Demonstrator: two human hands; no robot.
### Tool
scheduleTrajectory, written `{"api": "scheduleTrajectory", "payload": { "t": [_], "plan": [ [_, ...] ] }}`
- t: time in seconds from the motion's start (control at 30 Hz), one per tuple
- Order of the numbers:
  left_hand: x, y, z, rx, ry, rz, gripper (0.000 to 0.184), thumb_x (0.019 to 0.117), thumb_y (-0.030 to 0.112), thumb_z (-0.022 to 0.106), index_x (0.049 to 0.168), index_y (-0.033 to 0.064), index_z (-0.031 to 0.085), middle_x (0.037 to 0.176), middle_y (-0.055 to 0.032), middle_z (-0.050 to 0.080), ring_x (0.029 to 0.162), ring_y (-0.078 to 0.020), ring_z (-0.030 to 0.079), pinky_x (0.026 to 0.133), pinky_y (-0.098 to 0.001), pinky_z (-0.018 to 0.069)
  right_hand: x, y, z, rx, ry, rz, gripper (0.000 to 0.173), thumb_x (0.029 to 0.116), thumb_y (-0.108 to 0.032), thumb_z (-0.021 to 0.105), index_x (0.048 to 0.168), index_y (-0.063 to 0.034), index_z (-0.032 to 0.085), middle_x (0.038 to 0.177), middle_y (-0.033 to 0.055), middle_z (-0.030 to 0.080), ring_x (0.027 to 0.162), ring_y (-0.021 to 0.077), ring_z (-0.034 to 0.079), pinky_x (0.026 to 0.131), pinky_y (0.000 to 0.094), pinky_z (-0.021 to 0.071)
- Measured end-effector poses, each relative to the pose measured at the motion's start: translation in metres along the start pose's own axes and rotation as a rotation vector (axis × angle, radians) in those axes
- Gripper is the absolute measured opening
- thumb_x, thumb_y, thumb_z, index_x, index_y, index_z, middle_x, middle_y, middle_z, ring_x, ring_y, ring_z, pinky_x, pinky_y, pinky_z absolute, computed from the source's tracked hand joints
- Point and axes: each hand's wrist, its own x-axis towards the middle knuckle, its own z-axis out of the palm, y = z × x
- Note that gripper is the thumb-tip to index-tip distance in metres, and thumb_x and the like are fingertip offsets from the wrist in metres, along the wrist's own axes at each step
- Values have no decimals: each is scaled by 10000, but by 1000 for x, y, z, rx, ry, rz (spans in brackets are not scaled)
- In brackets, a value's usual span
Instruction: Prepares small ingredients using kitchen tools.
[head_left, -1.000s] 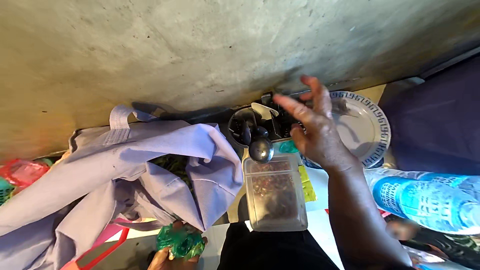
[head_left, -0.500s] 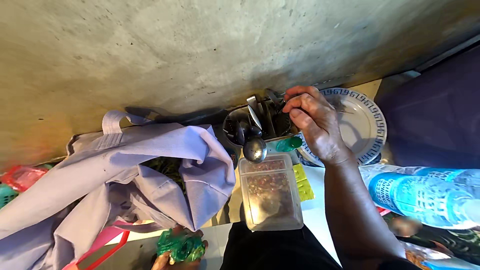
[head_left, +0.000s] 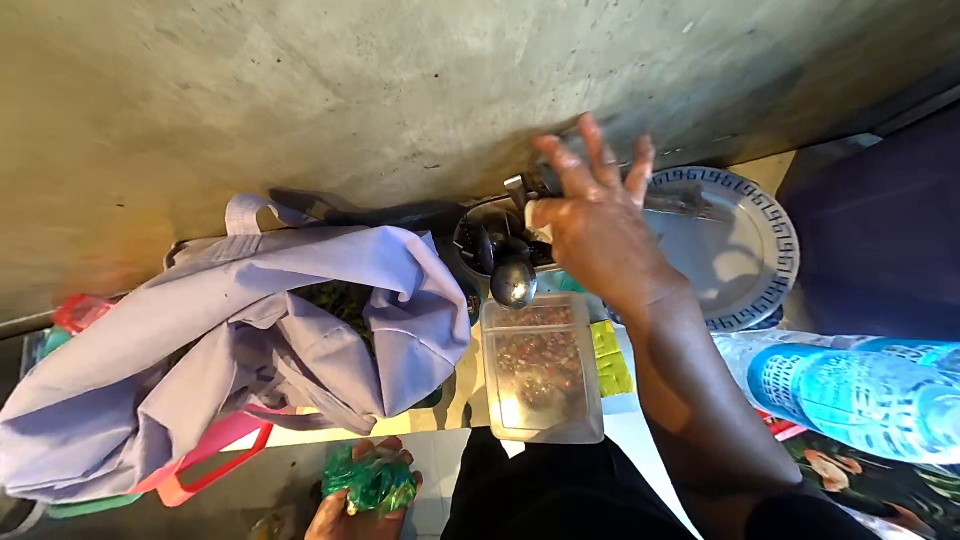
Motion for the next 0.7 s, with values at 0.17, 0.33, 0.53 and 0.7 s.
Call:
{"api": "scheduleTrajectory", "payload": {
  "t": [0.17, 0.33, 0.53, 0.7],
  "plan": [
    [-9, -3, -10, -9, 27, 26, 360, 790, 361, 786, 1102, 180, 771, 1153, -162, 726, 1041, -336, 714, 819, -506, 604, -5, -13, -1, 115, 116, -77, 284, 915, -263, 574, 1103, -142, 749, 1520, 197, 484, 1447, 445, 388, 1139, 781, 172],
    [-19, -3, -13, -27, 13, 47, 372, 785, 351, 793, 1106, 164, 769, 1172, -169, 720, 1060, -346, 708, 836, -520, 597, 5, -41, 5, 19, -269, -228, 438, 852, -367, 772, 1267, -229, 746, 1581, 63, 482, 1556, 401, 223, 1129, 834, -24],
    [-32, -5, -31, -37, 65, 95, 372, 786, 353, 794, 1103, 159, 771, 1152, -168, 725, 1051, -338, 711, 839, -521, 599, -1, -15, -1, -32, -170, -69, 319, 947, -233, 703, 1251, -317, 746, 1617, 96, 418, 1528, 465, 232, 1118, 836, 30],
    [-37, -5, -38, -70, 72, 93, 389, 785, 377, 785, 1102, 154, 764, 1157, -187, 719, 1016, -360, 719, 788, -521, 611, 0, -15, 4, 52, -175, -41, 352, 954, -188, 691, 1285, -300, 731, 1616, 119, 415, 1532, 443, 252, 1132, 818, 67]
  ]
}}
